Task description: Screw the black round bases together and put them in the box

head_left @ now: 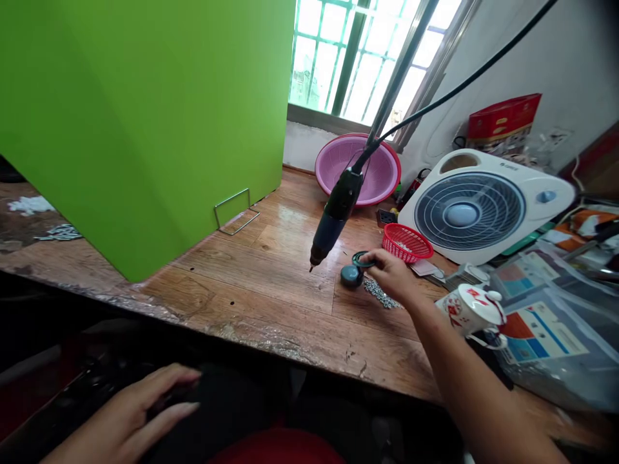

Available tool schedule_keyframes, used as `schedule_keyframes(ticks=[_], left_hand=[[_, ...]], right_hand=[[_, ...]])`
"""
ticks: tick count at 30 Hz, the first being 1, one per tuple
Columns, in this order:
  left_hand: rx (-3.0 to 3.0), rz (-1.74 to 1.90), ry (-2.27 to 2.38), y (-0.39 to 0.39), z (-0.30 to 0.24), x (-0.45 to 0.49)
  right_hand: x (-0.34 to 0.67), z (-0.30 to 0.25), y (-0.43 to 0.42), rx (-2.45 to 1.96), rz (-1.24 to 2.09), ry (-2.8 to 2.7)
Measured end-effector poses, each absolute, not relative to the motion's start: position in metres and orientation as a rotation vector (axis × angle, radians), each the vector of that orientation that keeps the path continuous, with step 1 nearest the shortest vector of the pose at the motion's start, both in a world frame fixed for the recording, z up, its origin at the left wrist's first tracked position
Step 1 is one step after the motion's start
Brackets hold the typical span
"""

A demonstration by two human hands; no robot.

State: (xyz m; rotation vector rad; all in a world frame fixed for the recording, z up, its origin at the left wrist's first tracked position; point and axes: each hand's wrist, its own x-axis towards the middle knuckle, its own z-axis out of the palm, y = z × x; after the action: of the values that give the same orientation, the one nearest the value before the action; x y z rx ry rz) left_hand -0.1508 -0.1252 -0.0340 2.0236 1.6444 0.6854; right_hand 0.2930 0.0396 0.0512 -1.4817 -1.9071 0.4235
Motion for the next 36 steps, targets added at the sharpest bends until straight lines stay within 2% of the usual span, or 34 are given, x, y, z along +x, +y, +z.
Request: schedule_keyframes(ticks=[3, 8, 12, 14, 17, 19, 32, 36], left_hand=[[2.21, 0.721, 1.378, -0.117, -0.014, -0.092], [2.261, 0.922, 1.244, -0.1, -0.004, 0.003], [2.238, 0.936, 1.238, -0.088, -0.006, 0.029], [2.221, 0.917, 1.216, -0.082, -0.005, 0.03], [2.184, 0.884, 1.164, -0.076, -0.002, 0.028], [2.161, 0.881, 1.151, -0.072, -0.001, 0.029], [2.076, 0.827, 1.038, -0.074, 0.004, 0.022], [2.099, 0.823, 1.062, -0.075, 0.003, 0.022]], right_hand=[[0.257, 0.042, -0.018, -1.238, 0.702, -1.901], [0.204, 0.029, -0.082, -1.045, 0.764, -1.934], [0.23, 0.02, -0.086, -1.087, 0.838, -1.858], [0.265, 0.011, -0.076, -1.287, 0.678, -1.794], [0.317, -0.003, -0.057, -1.702, 0.161, -1.773], [0.337, -0.009, -0.047, -1.815, -0.006, -1.837], [0.36, -0.02, -0.046, -2.139, -0.311, -1.901], [0.358, -0.015, -0.047, -2.126, -0.288, -1.935]])
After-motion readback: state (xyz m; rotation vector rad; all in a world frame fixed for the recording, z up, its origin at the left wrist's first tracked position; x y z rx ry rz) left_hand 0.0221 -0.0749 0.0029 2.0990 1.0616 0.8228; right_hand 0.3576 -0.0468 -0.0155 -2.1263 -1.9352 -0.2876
